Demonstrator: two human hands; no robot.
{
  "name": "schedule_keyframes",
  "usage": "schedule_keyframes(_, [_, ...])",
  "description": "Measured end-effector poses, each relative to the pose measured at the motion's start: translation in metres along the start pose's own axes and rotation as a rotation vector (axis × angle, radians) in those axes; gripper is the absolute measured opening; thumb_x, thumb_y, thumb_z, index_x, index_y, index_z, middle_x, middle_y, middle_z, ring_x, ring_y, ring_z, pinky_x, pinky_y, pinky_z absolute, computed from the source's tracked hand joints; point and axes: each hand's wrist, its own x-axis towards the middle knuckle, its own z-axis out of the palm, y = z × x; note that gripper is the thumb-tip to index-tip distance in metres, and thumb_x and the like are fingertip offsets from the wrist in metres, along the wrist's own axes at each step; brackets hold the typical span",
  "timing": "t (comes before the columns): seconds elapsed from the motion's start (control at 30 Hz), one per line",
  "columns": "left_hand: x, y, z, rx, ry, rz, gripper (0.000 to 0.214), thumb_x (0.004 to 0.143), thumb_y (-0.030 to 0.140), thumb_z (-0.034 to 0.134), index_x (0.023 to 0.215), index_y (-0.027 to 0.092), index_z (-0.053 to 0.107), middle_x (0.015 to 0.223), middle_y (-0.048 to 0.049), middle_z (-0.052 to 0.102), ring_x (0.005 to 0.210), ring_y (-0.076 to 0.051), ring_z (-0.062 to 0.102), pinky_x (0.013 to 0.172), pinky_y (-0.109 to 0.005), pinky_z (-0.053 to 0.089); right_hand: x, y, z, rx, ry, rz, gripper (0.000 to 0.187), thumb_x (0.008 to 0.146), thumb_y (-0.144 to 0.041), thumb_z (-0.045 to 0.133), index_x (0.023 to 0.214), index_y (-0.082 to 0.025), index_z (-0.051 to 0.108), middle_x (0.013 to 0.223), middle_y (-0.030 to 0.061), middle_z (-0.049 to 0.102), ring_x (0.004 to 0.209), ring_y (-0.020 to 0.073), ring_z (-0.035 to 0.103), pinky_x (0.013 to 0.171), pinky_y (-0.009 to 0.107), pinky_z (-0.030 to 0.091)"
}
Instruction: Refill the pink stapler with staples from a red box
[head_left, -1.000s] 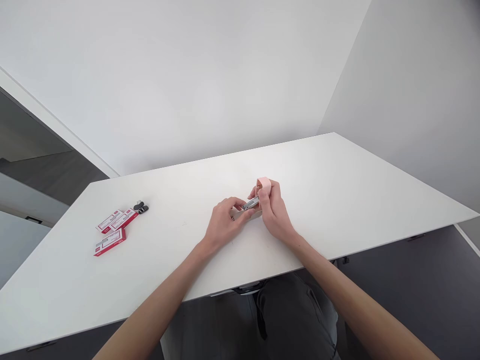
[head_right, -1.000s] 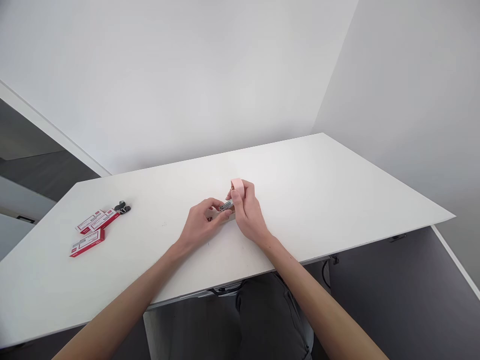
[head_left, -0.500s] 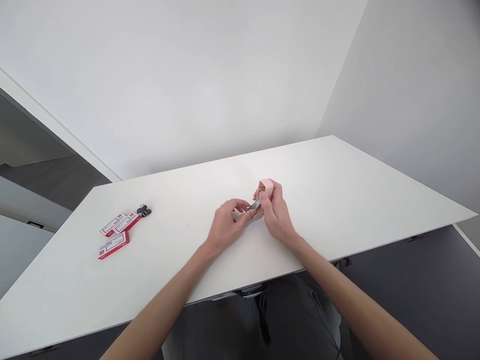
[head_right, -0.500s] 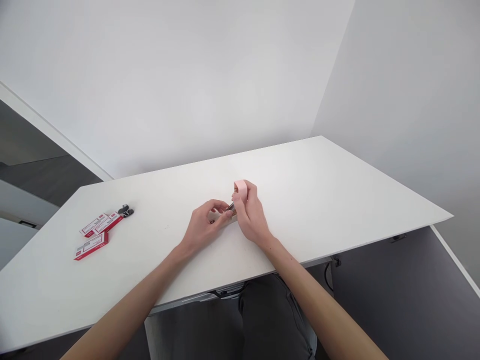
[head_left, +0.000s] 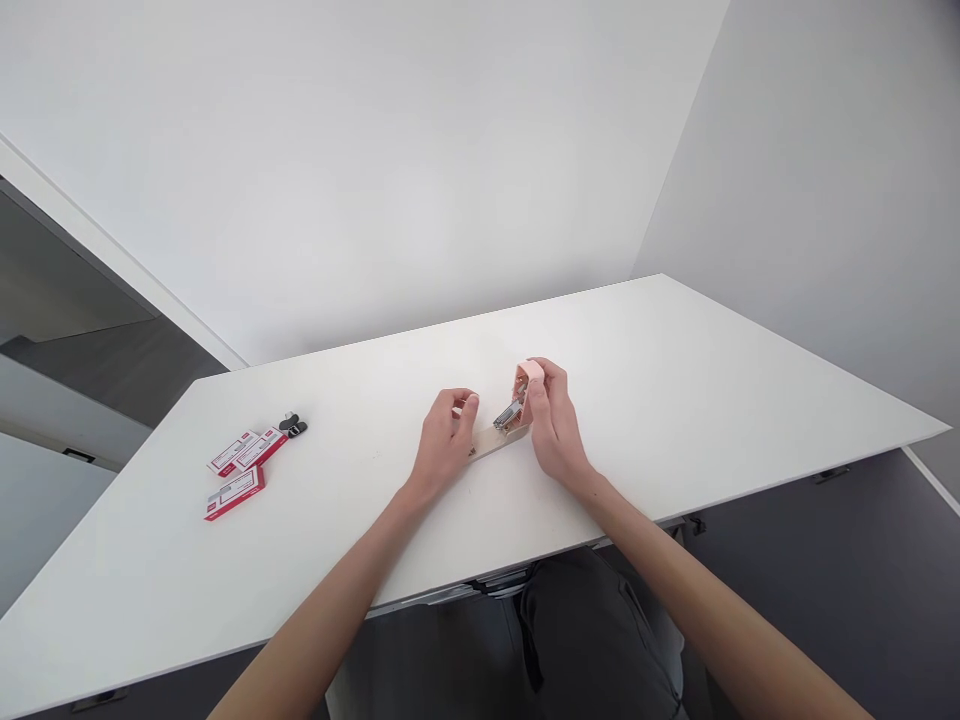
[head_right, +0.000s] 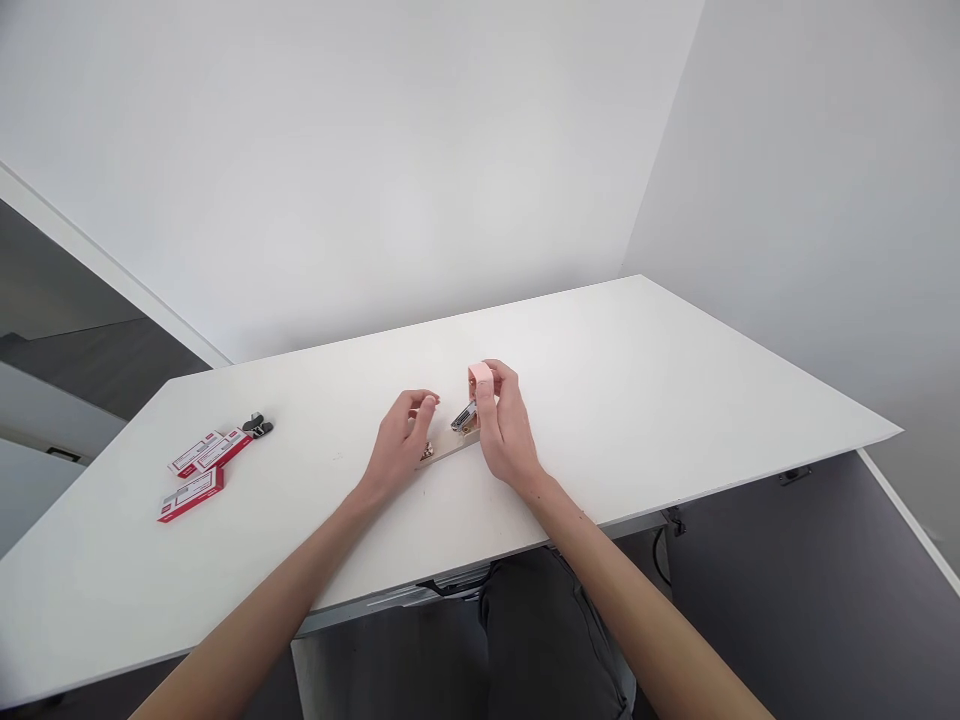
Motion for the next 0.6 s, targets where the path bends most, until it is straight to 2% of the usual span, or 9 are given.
schedule_keyframes(0.1, [0.007, -0.006, -0.003, -0.057, 0.058, -0.068, 0.036, 0.107, 0.055, 0.046, 0.112, 0.023, 0.062, 0.126, -0.0088, 0.070, 0.111, -0.022, 0.065, 0.096, -0.037, 0.050, -0.001, 0.005, -0.001, -0.015, 0.079, -0.003, 0.037, 0.111, -0.055, 0.032, 0.132, -0.027, 0.045, 0.114, 0.0075, 0.059, 0.095, 0.0213, 0.064, 0.083, 0.041, 0.059])
schedule_keyframes(0.2, [0.009, -0.007, -0.004, -0.095, 0.126, -0.090, 0.034, 0.105, 0.054, 0.048, 0.111, 0.023, 0.062, 0.127, -0.0093, 0.069, 0.116, -0.022, 0.064, 0.102, -0.037, 0.048, -0.004, 0.015, -0.009, -0.099, 0.262, 0.036, 0.034, 0.110, -0.053, 0.034, 0.126, -0.026, 0.047, 0.130, 0.0118, 0.055, 0.117, 0.0251, 0.059, 0.103, 0.049, 0.051])
schedule_keyframes(0.27, [0.006, -0.007, -0.003, -0.117, 0.172, -0.103, 0.034, 0.105, 0.054, 0.049, 0.112, 0.023, 0.061, 0.128, -0.0097, 0.068, 0.118, -0.022, 0.064, 0.104, -0.037, 0.047, -0.008, 0.020, -0.018, -0.116, 0.345, 0.124, 0.031, 0.109, -0.053, 0.033, 0.116, -0.026, 0.048, 0.126, 0.0123, 0.054, 0.115, 0.0264, 0.058, 0.103, 0.051, 0.049])
schedule_keyframes(0.33, [-0.002, -0.007, -0.006, -0.112, 0.203, -0.106, 0.034, 0.105, 0.054, 0.049, 0.113, 0.022, 0.060, 0.129, -0.0105, 0.067, 0.119, -0.022, 0.063, 0.104, -0.038, 0.047, -0.013, 0.024, -0.029, -0.125, 0.399, 0.220, 0.028, 0.107, -0.052, 0.038, 0.106, -0.026, 0.047, 0.115, 0.0110, 0.055, 0.104, 0.0273, 0.058, 0.096, 0.051, 0.051])
schedule_keyframes(0.4, [-0.015, -0.009, -0.014, -0.053, 0.187, -0.080, 0.035, 0.104, 0.053, 0.050, 0.116, 0.022, 0.059, 0.130, -0.0123, 0.066, 0.119, -0.023, 0.063, 0.101, -0.038, 0.049, -0.019, 0.025, -0.038, -0.147, 0.335, 0.239, 0.020, 0.101, -0.045, 0.050, 0.104, -0.026, 0.047, 0.109, 0.0098, 0.055, 0.095, 0.0269, 0.057, 0.085, 0.048, 0.052])
schedule_keyframes(0.5, [-0.042, -0.020, -0.042, 0.166, 0.174, 0.032, 0.037, 0.101, 0.051, 0.054, 0.124, 0.022, 0.056, 0.134, -0.0154, 0.061, 0.124, -0.028, 0.059, 0.102, -0.044, 0.049, -0.027, 0.025, -0.048, -0.186, 0.258, 0.215, 0.023, 0.091, -0.034, 0.059, 0.108, -0.025, 0.046, 0.107, 0.0081, 0.056, 0.091, 0.0258, 0.058, 0.079, 0.044, 0.051])
schedule_keyframes(0.6, [-0.074, -0.037, -0.091, 0.517, 0.271, 0.254, 0.035, 0.099, 0.046, 0.055, 0.126, 0.023, 0.056, 0.135, -0.0164, 0.059, 0.134, -0.034, 0.052, 0.118, -0.056, 0.035, -0.032, 0.022, -0.052, -0.184, 0.261, 0.222, 0.028, 0.086, -0.029, 0.058, 0.108, -0.025, 0.043, 0.106, 0.0069, 0.056, 0.093, 0.0253, 0.060, 0.079, 0.041, 0.051])
